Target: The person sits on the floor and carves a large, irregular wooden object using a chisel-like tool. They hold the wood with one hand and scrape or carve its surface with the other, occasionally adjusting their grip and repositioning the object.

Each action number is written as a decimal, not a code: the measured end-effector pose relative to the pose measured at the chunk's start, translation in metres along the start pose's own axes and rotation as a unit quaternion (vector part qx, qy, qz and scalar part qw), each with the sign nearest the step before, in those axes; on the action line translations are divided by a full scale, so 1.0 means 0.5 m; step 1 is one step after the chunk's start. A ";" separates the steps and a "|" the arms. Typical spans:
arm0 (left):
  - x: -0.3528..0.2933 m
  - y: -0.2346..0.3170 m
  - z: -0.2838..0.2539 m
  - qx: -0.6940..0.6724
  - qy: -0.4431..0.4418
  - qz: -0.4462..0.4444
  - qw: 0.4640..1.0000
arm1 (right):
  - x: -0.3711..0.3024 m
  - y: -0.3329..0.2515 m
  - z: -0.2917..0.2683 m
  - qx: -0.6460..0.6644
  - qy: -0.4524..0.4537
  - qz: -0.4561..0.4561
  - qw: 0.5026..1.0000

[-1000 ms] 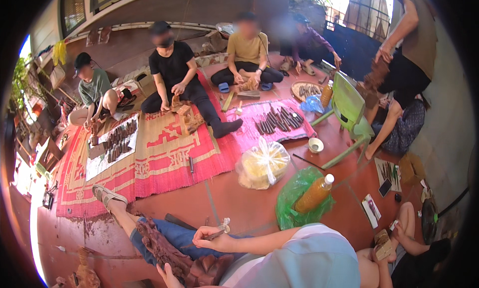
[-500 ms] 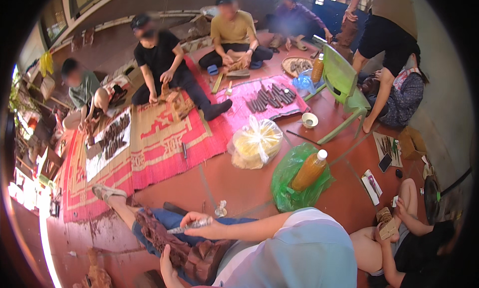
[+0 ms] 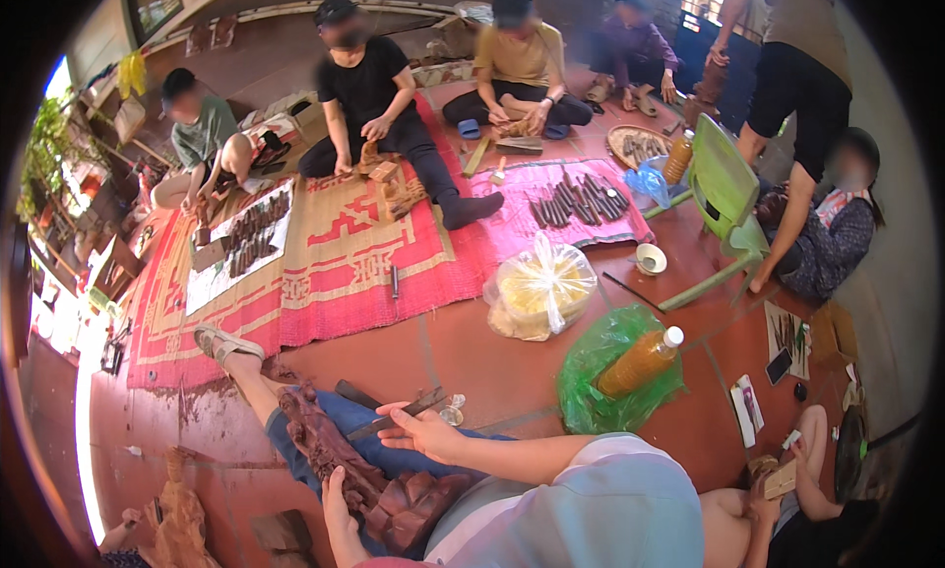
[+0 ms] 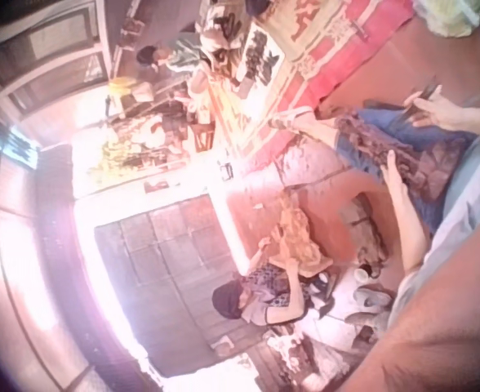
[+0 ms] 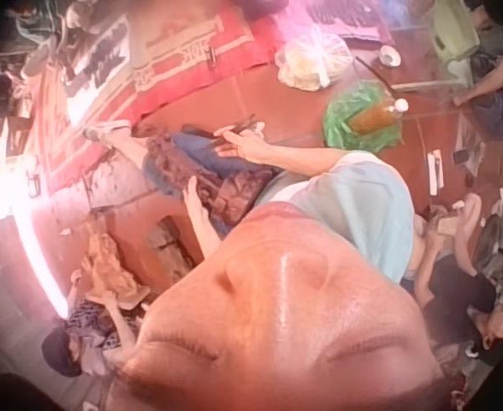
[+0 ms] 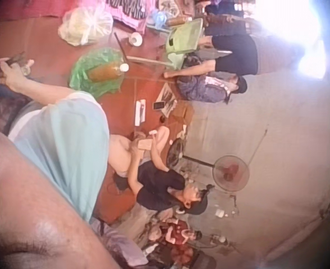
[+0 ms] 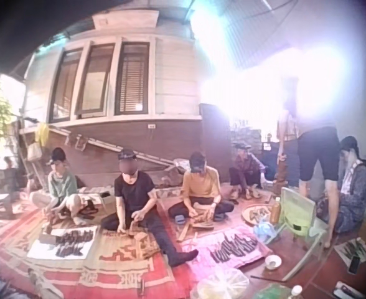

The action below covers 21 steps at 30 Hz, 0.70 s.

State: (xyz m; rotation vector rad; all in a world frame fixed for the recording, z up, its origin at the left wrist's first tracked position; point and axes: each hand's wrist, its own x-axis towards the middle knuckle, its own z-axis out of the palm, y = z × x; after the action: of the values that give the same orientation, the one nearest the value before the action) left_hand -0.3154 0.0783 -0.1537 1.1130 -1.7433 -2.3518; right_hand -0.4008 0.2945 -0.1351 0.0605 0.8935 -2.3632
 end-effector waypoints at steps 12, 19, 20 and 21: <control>0.004 -0.021 -0.020 0.031 -0.006 0.023 0.999 | 0.006 -0.002 -0.003 -0.057 -0.014 0.035 0.998; -0.023 0.016 -0.021 0.062 -0.039 -0.011 0.997 | 0.007 -0.002 -0.018 -0.071 -0.030 0.017 0.997; -0.027 0.023 -0.018 0.062 -0.053 -0.012 0.997 | 0.009 -0.012 -0.024 -0.065 -0.030 0.015 0.997; -0.025 0.020 -0.021 0.068 -0.061 0.001 0.996 | 0.009 -0.019 -0.025 -0.059 -0.032 0.015 0.998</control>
State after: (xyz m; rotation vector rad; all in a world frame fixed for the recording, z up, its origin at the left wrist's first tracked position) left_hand -0.3039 0.0707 -0.1401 1.0001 -1.9689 -2.3783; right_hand -0.4116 0.3054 -0.1403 -0.0486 0.9914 -2.2674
